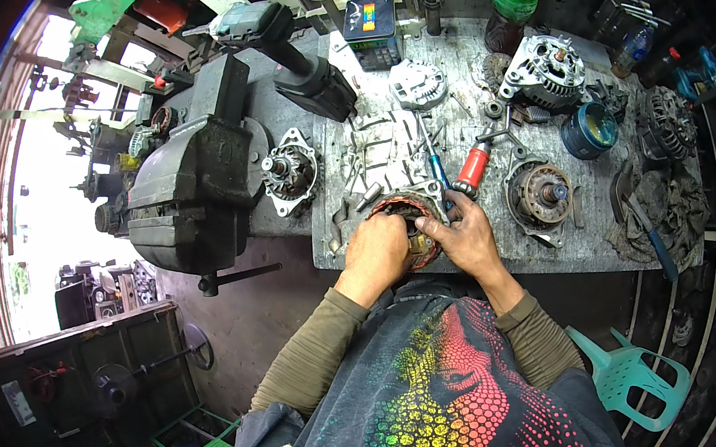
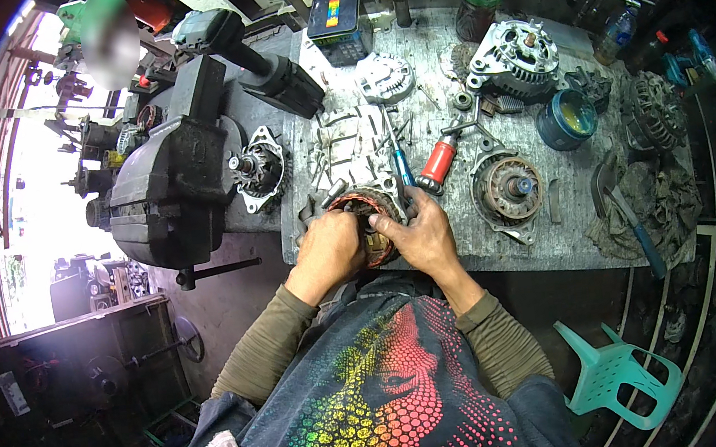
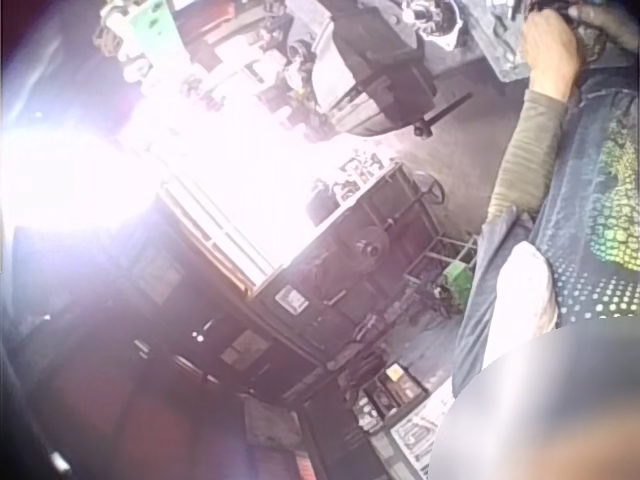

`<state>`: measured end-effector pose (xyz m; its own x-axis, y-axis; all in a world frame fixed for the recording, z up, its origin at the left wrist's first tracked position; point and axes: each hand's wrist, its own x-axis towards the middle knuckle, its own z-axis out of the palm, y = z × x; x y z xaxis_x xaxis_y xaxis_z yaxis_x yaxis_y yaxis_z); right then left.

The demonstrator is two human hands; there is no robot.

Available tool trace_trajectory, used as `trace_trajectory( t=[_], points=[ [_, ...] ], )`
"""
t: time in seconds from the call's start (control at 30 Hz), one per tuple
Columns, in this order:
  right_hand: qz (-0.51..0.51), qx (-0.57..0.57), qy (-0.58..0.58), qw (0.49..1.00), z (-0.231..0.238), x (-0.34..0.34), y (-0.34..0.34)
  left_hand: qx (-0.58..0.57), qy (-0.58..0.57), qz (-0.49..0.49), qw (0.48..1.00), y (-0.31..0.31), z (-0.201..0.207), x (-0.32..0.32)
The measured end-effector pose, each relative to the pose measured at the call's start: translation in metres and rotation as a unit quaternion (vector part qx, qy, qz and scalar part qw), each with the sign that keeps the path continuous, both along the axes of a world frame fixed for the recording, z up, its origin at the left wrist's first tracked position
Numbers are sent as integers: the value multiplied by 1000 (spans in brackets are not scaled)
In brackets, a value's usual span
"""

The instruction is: The person cleans and assembles an alternator stator and rotor on a workbench. They use a small brush and a rag to clean the stator, then insert the rotor and fit the housing halves together. The person handles the stator, rotor, and housing components by hand and with simple tools.

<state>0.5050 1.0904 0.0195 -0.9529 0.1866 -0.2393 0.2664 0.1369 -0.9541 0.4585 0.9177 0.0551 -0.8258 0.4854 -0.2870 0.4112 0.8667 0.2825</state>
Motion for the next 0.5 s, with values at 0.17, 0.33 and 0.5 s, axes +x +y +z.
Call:
trace_trajectory(
  t=[0.17,0.33,0.5],
  points=[
    [17,-18,-33,999,7,-4,0,4,18,0,1000,-1,-3,1],
    [7,-26,-19,999,9,-5,-1,5,46,30,999,0,-1,5],
    [20,41,-45,998,3,-10,3,24,51,51,997,0,0,5]
  ],
)
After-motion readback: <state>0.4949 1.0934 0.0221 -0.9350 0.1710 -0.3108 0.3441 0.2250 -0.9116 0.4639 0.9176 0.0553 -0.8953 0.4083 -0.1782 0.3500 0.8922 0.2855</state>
